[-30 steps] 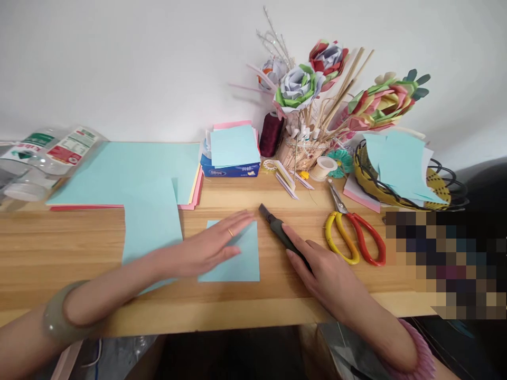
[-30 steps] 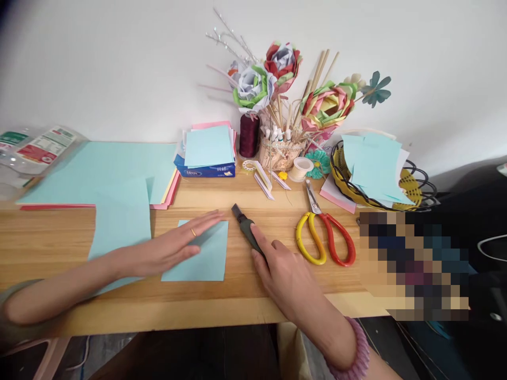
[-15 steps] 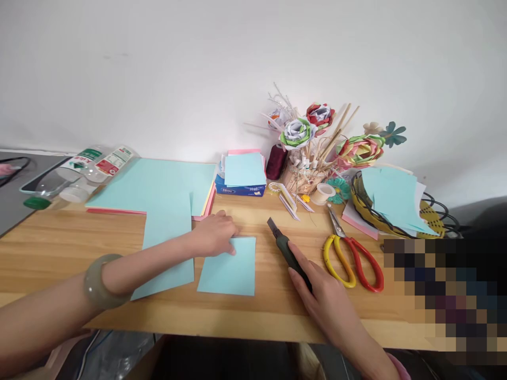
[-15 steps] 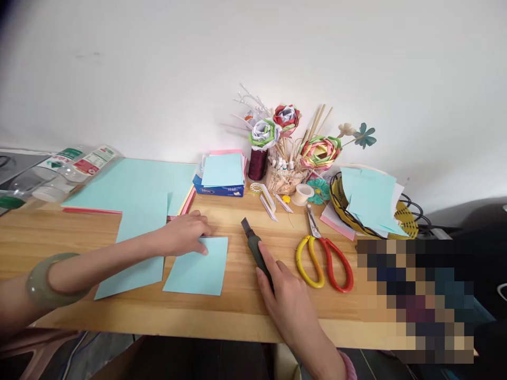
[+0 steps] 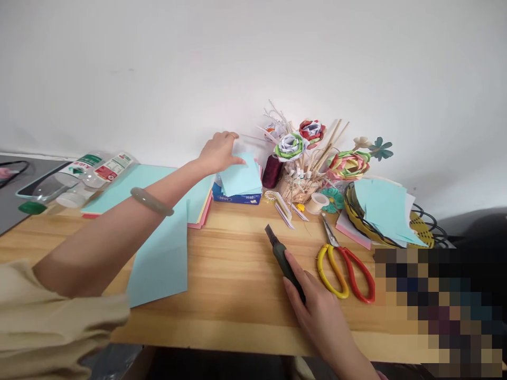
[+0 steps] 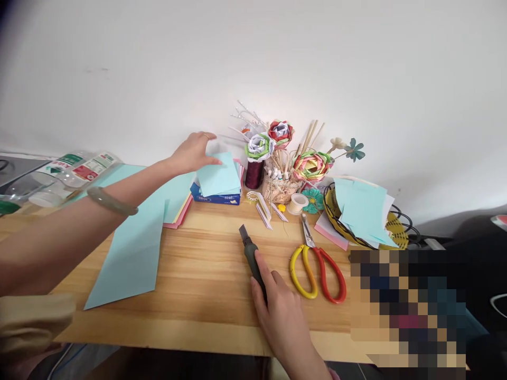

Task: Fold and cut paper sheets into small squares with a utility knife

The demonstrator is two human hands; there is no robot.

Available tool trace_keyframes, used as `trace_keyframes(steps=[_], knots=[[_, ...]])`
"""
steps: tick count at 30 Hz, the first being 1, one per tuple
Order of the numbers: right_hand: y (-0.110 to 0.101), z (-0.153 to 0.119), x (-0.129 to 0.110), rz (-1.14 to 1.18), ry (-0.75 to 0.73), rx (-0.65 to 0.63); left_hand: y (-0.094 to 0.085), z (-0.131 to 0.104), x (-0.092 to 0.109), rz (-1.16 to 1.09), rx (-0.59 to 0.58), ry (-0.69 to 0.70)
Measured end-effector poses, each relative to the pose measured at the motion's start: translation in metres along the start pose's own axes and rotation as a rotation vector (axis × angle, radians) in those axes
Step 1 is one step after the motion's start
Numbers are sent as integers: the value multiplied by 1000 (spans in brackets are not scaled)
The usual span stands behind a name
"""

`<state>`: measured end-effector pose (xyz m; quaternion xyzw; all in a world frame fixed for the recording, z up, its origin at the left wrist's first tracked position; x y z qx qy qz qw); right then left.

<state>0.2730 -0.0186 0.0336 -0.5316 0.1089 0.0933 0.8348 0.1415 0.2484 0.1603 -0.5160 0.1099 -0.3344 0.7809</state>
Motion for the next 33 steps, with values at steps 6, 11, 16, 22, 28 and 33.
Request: trace_keyframes(steps=[6, 11, 16, 22, 28, 33], knots=[[0, 3, -11, -399, -19, 28, -20, -70, -6, -19, 39, 41], [2, 19, -7, -579, -69, 12, -10, -197, -39, 52, -173, 181], [4, 25, -22, -526, -252, 88, 20, -314, -41, 62, -332, 272], [27, 54, -77, -291, -568, 56, 31, -342, 24, -11, -496, 324], [63, 143, -76, -269, -544, 22, 17, -301, 76, -121, -628, 448], [65, 188, -61, -218, -408, 84, 3, -281, 93, -122, -575, 511]])
Point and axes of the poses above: each hand's wrist, its own z-axis towards the middle knuckle, its own y-axis out of the palm, x = y × z, the point moved 8 cm from there along z, towards the middle knuckle, and after that the axes turned 8 degrees about x, right-handed, at the moved point
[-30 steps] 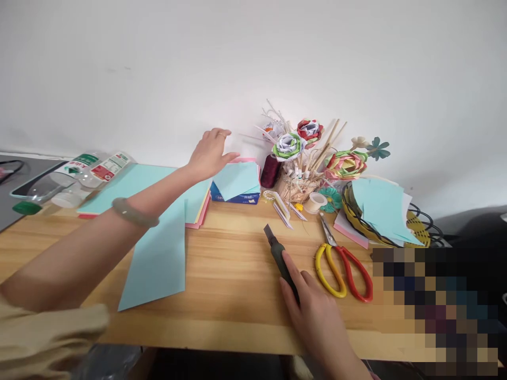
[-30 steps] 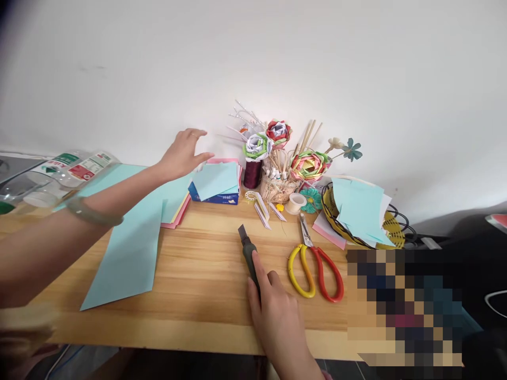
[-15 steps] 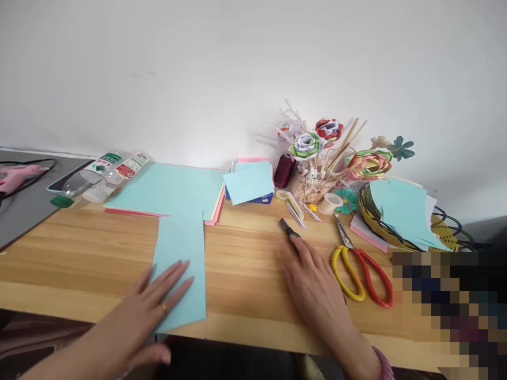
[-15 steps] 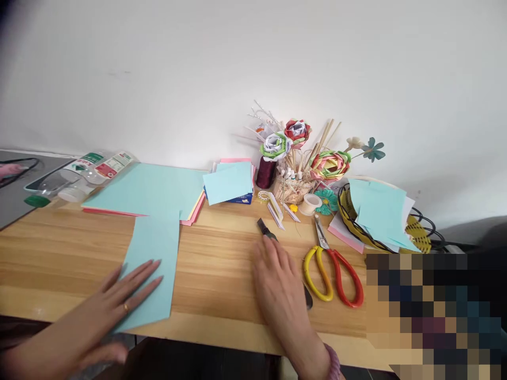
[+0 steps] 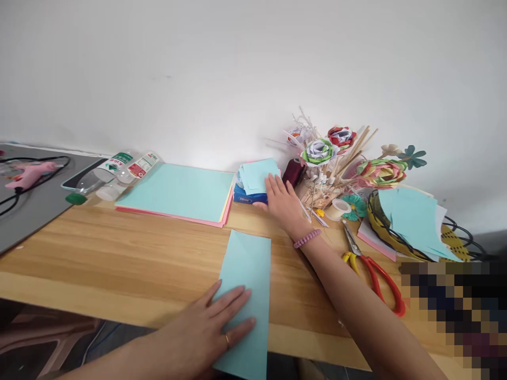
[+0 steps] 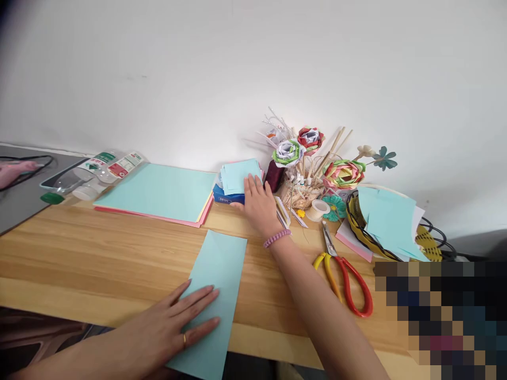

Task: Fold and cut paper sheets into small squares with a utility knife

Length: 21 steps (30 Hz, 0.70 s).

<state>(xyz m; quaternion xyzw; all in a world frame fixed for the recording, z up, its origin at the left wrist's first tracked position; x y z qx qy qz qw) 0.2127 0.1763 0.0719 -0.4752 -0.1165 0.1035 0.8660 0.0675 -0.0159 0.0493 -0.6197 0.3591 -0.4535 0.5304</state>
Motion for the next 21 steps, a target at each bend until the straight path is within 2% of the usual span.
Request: trace_keyframes(steps=[3, 6, 8, 10, 12, 14, 18, 21], knots=[[-27, -13, -12, 67, -30, 20, -6, -7, -4, 20, 72, 9], [-65, -56, -42, 178, -130, -23, -1, -16, -15, 10, 138, 4], [-84, -93, -68, 387, -226, -133, 6, -19, -24, -35, 191, -11], [-93, -125, -78, 558, -173, -256, 10, -18, -31, -134, 257, -42], [-91, -147, -82, 665, -80, -369, 9, -15, -38, -287, 340, -103], [-83, -159, -78, 738, 75, -391, 7, -8, -48, -475, 391, -218], [-58, -167, -66, 763, 448, -223, 21, 0, -72, -706, 356, -600], [-51, -168, -65, 623, 575, -45, 29, 1, -85, -805, 441, -746]])
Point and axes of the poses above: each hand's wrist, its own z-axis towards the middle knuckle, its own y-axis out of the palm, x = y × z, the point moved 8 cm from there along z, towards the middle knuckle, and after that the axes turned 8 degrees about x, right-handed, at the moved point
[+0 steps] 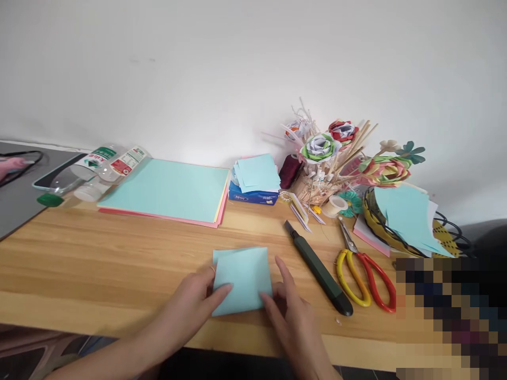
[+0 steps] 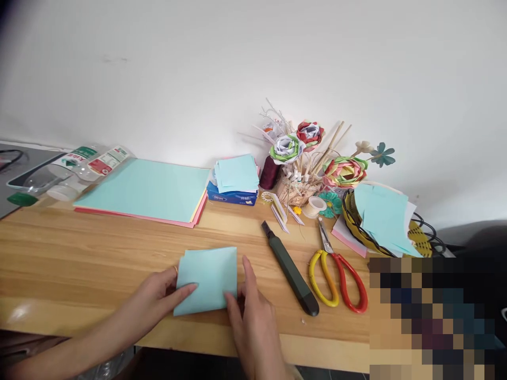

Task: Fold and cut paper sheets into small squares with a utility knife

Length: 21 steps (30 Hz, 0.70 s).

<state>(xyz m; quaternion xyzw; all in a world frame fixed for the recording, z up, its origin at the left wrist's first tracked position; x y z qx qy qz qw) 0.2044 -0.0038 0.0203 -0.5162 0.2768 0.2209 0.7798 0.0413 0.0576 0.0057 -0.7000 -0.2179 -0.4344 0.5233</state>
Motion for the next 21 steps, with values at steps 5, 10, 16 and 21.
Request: trace_keyframes(steps=[5, 10, 16, 21], knots=[[5, 3, -12, -200, -137, 82, -7, 4, -13, 35, 175, -18], [11, -4, -12, -303, -198, 94, -10, -2, 5, 240, 259, 328], [29, -13, -11, -464, -207, 57, -13, -10, 6, 428, 253, 496], [33, -13, -11, -490, -210, 48, -13, -10, 6, 712, 251, 543]])
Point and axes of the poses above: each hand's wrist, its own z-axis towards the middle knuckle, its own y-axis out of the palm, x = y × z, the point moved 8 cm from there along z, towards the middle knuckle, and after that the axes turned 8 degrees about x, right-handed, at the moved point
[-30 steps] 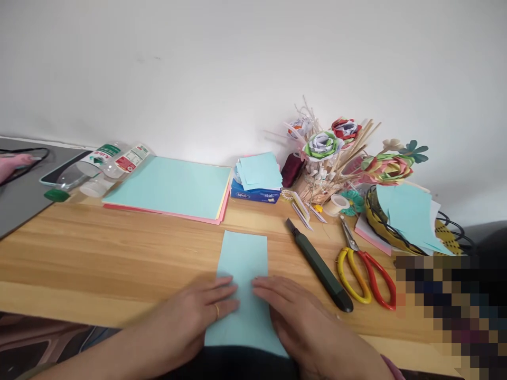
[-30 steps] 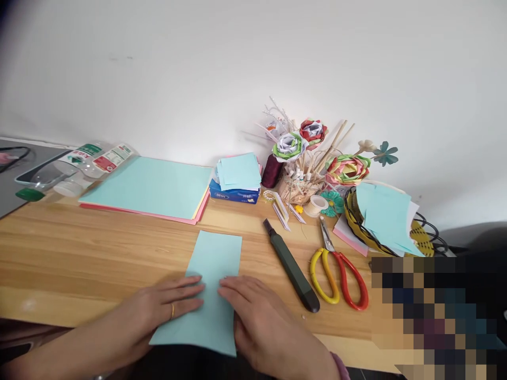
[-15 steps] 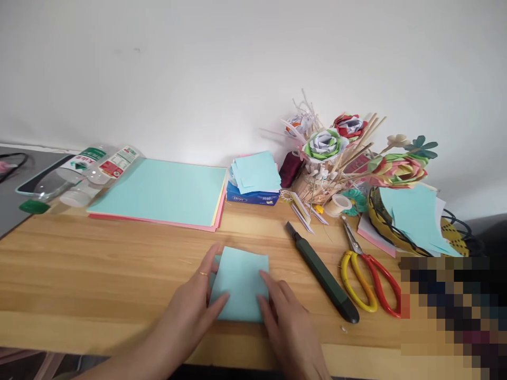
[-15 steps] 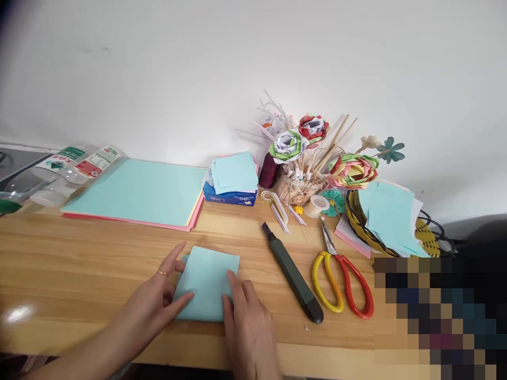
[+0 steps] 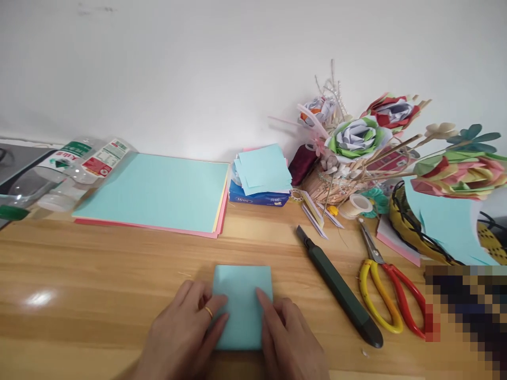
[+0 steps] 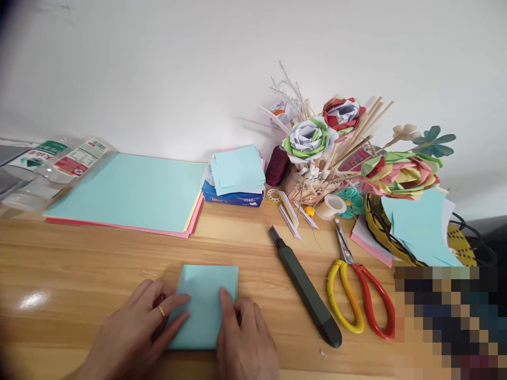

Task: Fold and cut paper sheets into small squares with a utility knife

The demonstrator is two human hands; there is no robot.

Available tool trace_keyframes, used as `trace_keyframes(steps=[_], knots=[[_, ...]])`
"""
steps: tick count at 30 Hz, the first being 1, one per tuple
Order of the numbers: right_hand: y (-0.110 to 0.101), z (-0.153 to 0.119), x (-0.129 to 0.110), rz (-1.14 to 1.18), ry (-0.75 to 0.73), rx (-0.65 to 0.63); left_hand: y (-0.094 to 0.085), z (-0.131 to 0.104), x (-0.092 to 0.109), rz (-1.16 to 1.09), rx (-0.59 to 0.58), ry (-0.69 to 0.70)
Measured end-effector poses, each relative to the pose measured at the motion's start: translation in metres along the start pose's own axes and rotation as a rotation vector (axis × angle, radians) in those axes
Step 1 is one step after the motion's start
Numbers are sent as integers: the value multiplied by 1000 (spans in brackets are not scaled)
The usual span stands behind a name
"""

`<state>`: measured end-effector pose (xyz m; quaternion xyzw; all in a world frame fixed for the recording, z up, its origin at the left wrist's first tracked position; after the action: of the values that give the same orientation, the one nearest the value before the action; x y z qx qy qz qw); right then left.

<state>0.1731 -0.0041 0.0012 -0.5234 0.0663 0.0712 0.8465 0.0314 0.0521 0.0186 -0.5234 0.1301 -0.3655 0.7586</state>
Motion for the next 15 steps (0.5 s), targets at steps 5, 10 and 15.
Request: trace_keyframes(steps=[5, 10, 15], knots=[[2, -5, 1, 28, 49, 40, 5, -2, 14, 21, 85, 202], [4, -9, 2, 63, 62, 66, 6, -8, 20, 14, 152, 272], [7, -9, 3, 17, 55, 37, -3, -10, 20, -5, 191, 264]])
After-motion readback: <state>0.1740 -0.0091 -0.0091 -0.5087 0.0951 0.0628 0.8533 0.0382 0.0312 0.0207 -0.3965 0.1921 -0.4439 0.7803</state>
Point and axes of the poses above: each hand's wrist, its own z-axis towards the middle knuckle, its own y-axis out of the palm, x = y × z, the point moved 8 cm from there along z, towards the middle knuckle, and after that the axes turned 8 degrees about x, right-handed, at the moved point
